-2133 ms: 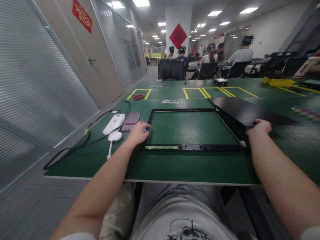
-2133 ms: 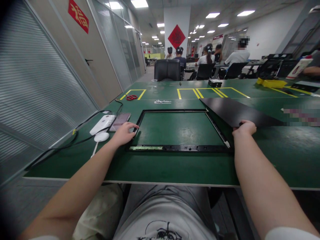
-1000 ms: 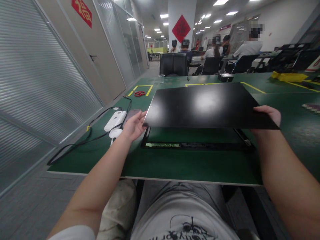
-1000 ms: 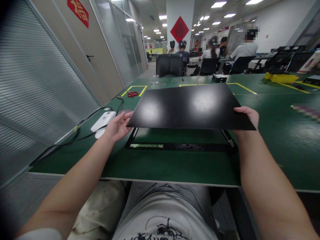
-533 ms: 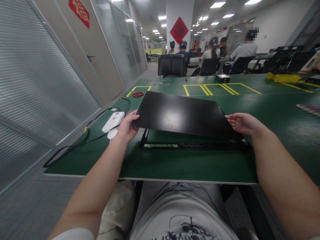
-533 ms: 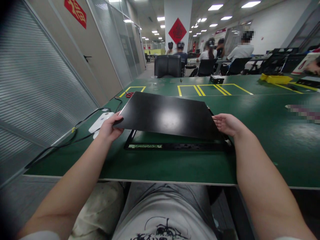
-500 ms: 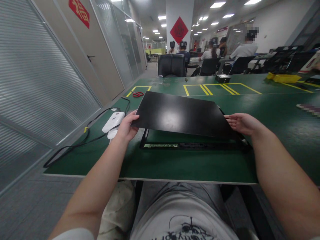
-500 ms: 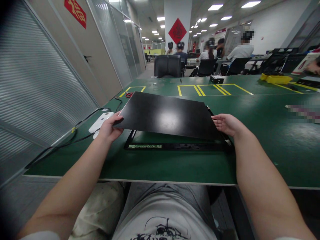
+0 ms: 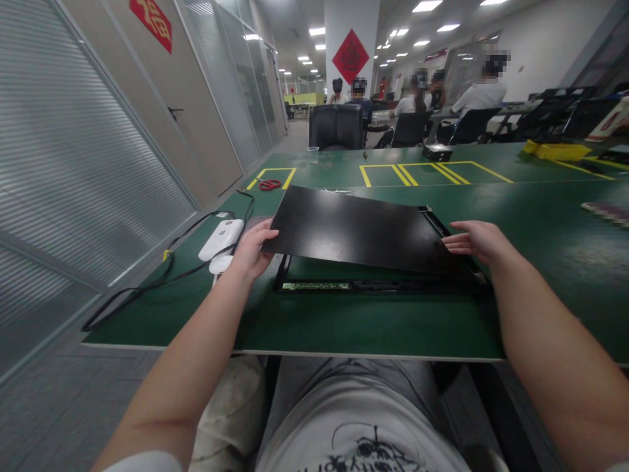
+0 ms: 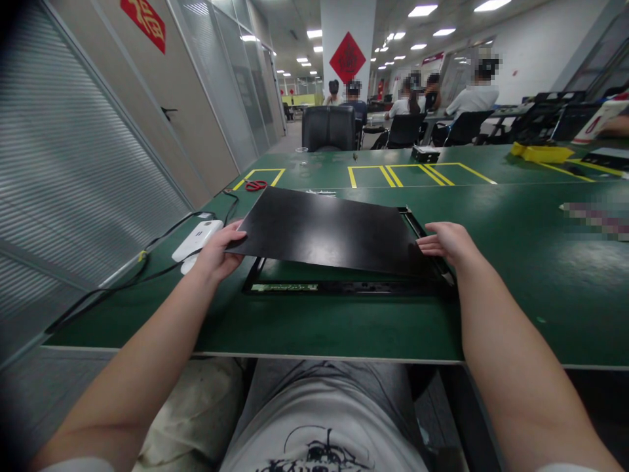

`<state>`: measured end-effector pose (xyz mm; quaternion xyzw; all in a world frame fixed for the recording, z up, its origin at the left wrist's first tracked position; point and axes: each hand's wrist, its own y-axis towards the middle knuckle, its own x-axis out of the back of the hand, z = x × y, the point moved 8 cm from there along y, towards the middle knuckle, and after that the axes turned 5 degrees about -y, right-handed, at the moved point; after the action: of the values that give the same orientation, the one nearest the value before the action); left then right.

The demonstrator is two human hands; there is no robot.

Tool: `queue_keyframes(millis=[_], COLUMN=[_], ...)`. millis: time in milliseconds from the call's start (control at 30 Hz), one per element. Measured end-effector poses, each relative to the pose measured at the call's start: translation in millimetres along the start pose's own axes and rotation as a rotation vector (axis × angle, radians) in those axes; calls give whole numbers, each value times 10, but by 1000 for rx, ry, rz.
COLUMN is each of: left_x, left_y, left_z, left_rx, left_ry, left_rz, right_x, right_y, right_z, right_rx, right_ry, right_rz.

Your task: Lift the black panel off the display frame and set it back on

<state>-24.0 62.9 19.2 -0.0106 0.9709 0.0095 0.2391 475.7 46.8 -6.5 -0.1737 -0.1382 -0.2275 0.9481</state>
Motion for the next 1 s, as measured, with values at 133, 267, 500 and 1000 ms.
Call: queue_keyframes(millis=[133,267,500,1000], left_x=[-13,-23,-68,-47], left_y=[-13,-14,-38,-30], left_z=[40,104,161,221], left_rx=[18,32,47,69], left_ry=[22,51,89,99], left_rz=[-8,-6,-4,-13], right_x=[61,102,136,159], right_y=[76,94,77,77], right_z=[-22,-27,-21,4], right_rx=[23,33,26,60], right_ry=[-32,-50,-32,-93], right_rz=[-33,-58,-89,-129])
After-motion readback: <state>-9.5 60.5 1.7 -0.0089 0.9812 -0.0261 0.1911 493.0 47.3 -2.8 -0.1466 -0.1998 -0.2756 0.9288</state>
